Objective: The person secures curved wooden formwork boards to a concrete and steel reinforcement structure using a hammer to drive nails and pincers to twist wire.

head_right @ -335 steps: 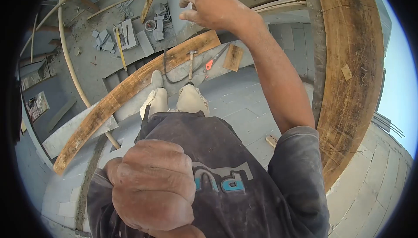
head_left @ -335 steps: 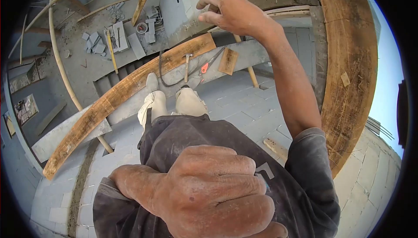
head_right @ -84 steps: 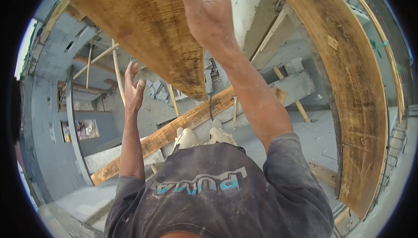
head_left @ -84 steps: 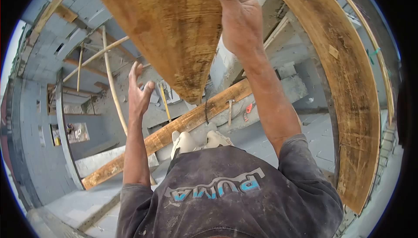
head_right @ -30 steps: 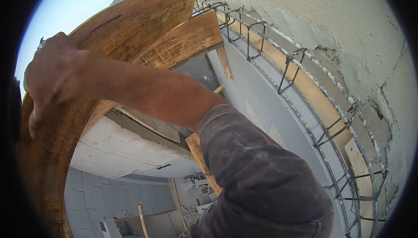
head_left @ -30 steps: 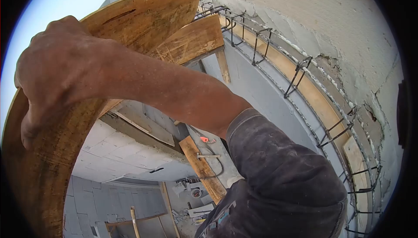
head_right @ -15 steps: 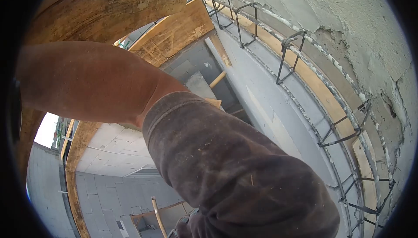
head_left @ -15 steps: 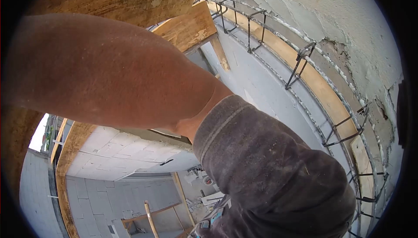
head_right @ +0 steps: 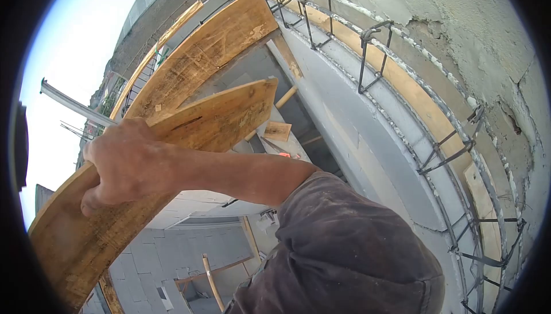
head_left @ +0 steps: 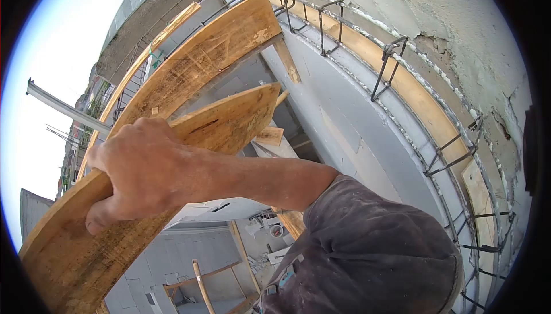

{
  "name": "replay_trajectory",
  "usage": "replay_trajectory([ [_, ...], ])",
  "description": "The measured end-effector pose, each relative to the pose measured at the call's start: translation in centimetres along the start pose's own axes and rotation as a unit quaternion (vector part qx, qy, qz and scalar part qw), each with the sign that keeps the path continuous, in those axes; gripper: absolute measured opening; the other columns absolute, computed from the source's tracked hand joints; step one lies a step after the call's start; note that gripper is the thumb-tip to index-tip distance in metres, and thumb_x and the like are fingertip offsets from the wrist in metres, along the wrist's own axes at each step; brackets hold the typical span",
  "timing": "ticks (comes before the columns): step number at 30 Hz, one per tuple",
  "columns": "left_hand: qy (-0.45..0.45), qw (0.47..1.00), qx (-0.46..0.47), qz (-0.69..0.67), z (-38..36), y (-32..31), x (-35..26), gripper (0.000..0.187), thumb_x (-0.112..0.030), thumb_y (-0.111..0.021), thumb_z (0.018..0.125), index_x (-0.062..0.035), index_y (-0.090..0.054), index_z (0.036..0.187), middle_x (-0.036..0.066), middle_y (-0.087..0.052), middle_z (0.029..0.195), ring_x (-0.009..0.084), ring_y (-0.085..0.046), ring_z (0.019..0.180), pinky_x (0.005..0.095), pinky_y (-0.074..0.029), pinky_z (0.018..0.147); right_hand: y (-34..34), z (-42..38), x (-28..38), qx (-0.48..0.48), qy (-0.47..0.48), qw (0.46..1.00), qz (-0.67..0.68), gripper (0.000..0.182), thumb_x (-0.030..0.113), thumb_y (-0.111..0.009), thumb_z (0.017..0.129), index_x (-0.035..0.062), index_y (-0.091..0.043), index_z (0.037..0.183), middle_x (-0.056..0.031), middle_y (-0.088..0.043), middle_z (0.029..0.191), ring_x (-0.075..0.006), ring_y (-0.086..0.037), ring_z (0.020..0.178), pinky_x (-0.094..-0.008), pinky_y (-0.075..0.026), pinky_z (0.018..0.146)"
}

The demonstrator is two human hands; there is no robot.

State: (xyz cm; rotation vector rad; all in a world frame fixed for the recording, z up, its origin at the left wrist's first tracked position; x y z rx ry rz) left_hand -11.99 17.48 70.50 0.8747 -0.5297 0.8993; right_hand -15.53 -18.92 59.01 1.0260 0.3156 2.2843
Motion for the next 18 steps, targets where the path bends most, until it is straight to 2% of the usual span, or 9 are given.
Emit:
replay_trajectory([
  [2,-0.030,0.999,-0.011,-0.021,1.2,-0.7,-1.4,0.073,-0.078,-0.044,0.085,-0.0116,-0.043,0.055,0.000,-0.032,0.046,0.0183,-0.032,0.039,0.0363,-0.024,0.038,-2.1,-3.1,-3.4,-0.037,-0.039,0.998,0.035,0.078,0.071,-0.074,0.070,-0.0028,-0.066,0.096,-0.0146,-0.067,0.070,-0.0287,-0.068,0.065,-0.0432,-0.053,0.067],
  [4,-0.059,0.997,-0.027,-0.040,2.5,-1.3,-3.0,0.073,-0.077,-0.044,0.086,-0.0119,-0.042,0.055,0.000,-0.032,0.046,0.0178,-0.032,0.039,0.0359,-0.024,0.038,-3.8,-6.6,-6.3,-0.070,-0.073,0.994,0.032,0.075,0.071,-0.076,0.068,0.0024,-0.066,0.098,-0.0127,-0.068,0.073,-0.0277,-0.068,0.070,-0.0412,-0.053,0.069],
  [6,-0.093,0.993,-0.042,-0.060,4.5,-2.1,-4.5,0.072,-0.077,-0.045,0.086,-0.0122,-0.042,0.055,-0.001,-0.032,0.045,0.0173,-0.031,0.038,0.0355,-0.024,0.038,-4.3,-9.7,-7.9,-0.022,-0.117,0.992,0.047,0.065,0.063,-0.081,0.070,0.0065,-0.065,0.098,-0.0115,-0.069,0.078,-0.0257,-0.069,0.075,-0.0378,-0.052,0.069],
  [9,-0.150,0.982,-0.070,-0.087,8.5,-3.4,-6.8,0.071,-0.075,-0.045,0.087,-0.0127,-0.042,0.054,-0.001,-0.031,0.045,0.0166,-0.031,0.038,0.0349,-0.024,0.037,-5.9,-14.3,-9.9,-0.063,-0.114,0.986,0.099,0.050,0.048,-0.085,0.074,0.0077,-0.065,0.096,-0.0077,-0.069,0.083,-0.0196,-0.068,0.077,-0.0334,-0.050,0.068],
  [15,-0.274,0.947,-0.127,-0.114,17.9,-5.3,-12.0,0.069,-0.073,-0.047,0.089,-0.0136,-0.041,0.054,-0.003,-0.030,0.045,0.0151,-0.030,0.037,0.0337,-0.023,0.037,-9.2,-21.5,-13.0,-0.175,-0.136,0.944,0.245,0.040,0.035,-0.084,0.080,0.0049,-0.062,0.094,-0.0027,-0.063,0.085,-0.0121,-0.063,0.084,-0.0283,-0.048,0.069],
  [18,-0.329,0.924,-0.159,-0.115,22.7,-6.1,-14.5,0.068,-0.072,-0.048,0.089,-0.0141,-0.041,0.054,-0.003,-0.030,0.045,0.0143,-0.029,0.037,0.0331,-0.023,0.036,-9.7,-23.7,-14.4,-0.229,-0.154,0.931,0.238,0.046,0.033,-0.081,0.084,-0.0007,-0.063,0.109,-0.0051,-0.064,0.087,-0.0123,-0.063,0.086,-0.0284,-0.050,0.073],
])
Point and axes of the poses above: each hand's wrist, its own z-axis towards the middle knuckle, its own y-axis out of the back of the hand, x = y × z, the point moved 3 cm from there along z, towards the middle knuckle
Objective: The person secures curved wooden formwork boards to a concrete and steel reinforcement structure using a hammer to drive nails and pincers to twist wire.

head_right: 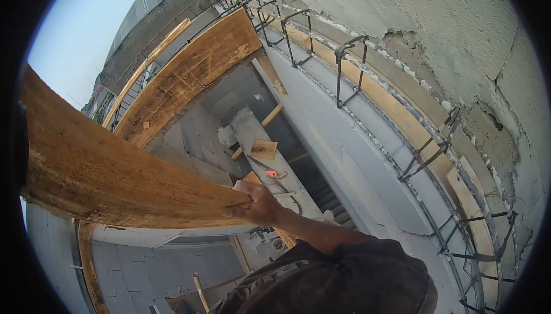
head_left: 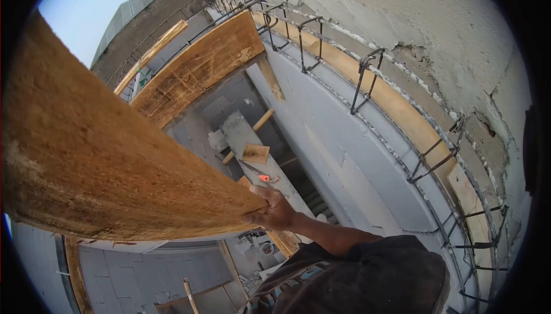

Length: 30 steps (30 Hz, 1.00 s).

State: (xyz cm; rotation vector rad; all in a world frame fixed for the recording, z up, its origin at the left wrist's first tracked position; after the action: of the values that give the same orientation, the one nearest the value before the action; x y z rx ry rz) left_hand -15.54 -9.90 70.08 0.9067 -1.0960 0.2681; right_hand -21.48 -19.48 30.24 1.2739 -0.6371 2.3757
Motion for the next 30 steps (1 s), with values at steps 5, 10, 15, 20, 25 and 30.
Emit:
replay_trajectory([
  [5,-0.087,0.995,-0.050,0.008,7.4,-3.7,2.4,0.066,-0.069,-0.049,0.091,-0.0149,-0.040,0.054,-0.004,-0.029,0.044,0.0130,-0.029,0.036,0.0321,-0.023,0.036,2.6,-2.2,-2.4,-0.095,-0.016,0.995,-0.007,0.042,0.038,-0.080,0.085,0.0015,-0.065,0.101,-0.0060,-0.064,0.087,-0.0128,-0.064,0.081,-0.0295,-0.050,0.068],
  [10,-0.162,0.982,-0.089,0.031,14.2,-6.4,5.2,0.065,-0.067,-0.050,0.092,-0.0156,-0.039,0.054,-0.005,-0.029,0.044,0.0118,-0.028,0.036,0.0311,-0.022,0.035,5.7,-2.8,-2.2,-0.205,-0.010,0.978,-0.037,0.042,0.034,-0.078,0.087,-0.0018,-0.066,0.106,-0.0068,-0.065,0.085,-0.0134,-0.064,0.078,-0.0309,-0.051,0.069],
  [15,-0.210,0.970,-0.116,0.043,18.7,-9.1,7.8,0.064,-0.065,-0.052,0.093,-0.0164,-0.039,0.053,-0.007,-0.028,0.044,0.0105,-0.027,0.035,0.0301,-0.022,0.035,9.4,-3.2,-3.2,-0.273,-0.053,0.957,-0.085,0.040,0.035,-0.078,0.087,-0.0018,-0.065,0.095,-0.0044,-0.062,0.076,-0.0108,-0.062,0.073,-0.0295,-0.050,0.064],
  [20,-0.234,0.950,-0.206,0.018,20.1,-13.5,10.8,0.064,-0.063,-0.052,0.094,-0.0195,-0.034,0.050,-0.008,-0.022,0.041,0.0089,-0.022,0.033,0.0296,-0.017,0.032,10.2,-2.1,-3.3,-0.292,-0.048,0.932,-0.212,0.037,0.034,-0.080,0.085,0.0008,-0.064,0.087,-0.0062,-0.060,0.074,-0.0128,-0.059,0.065,-0.0304,-0.048,0.059],
  [25,-0.192,0.958,-0.209,-0.036,20.5,-16.4,12.6,0.064,-0.062,-0.053,0.093,-0.0162,-0.037,0.051,-0.003,-0.026,0.042,0.0152,-0.028,0.034,0.0346,-0.023,0.036,10.8,-0.9,-1.6,-0.320,-0.085,0.912,-0.241,0.040,0.033,-0.077,0.088,-0.0001,-0.065,0.105,-0.0096,-0.069,0.086,-0.0158,-0.064,0.077,-0.0309,-0.051,0.069],
  [30,-0.195,0.957,-0.212,-0.035,20.8,-19.2,12.5,0.063,-0.061,-0.047,0.094,-0.0140,-0.040,0.053,0.000,-0.031,0.044,0.0202,-0.033,0.037,0.0368,-0.029,0.043,11.2,-0.9,-0.7,-0.367,-0.084,0.857,-0.351,0.034,0.034,-0.079,0.084,0.0030,-0.065,0.089,-0.0119,-0.065,0.078,-0.0251,-0.065,0.069,-0.0360,-0.051,0.064],
])
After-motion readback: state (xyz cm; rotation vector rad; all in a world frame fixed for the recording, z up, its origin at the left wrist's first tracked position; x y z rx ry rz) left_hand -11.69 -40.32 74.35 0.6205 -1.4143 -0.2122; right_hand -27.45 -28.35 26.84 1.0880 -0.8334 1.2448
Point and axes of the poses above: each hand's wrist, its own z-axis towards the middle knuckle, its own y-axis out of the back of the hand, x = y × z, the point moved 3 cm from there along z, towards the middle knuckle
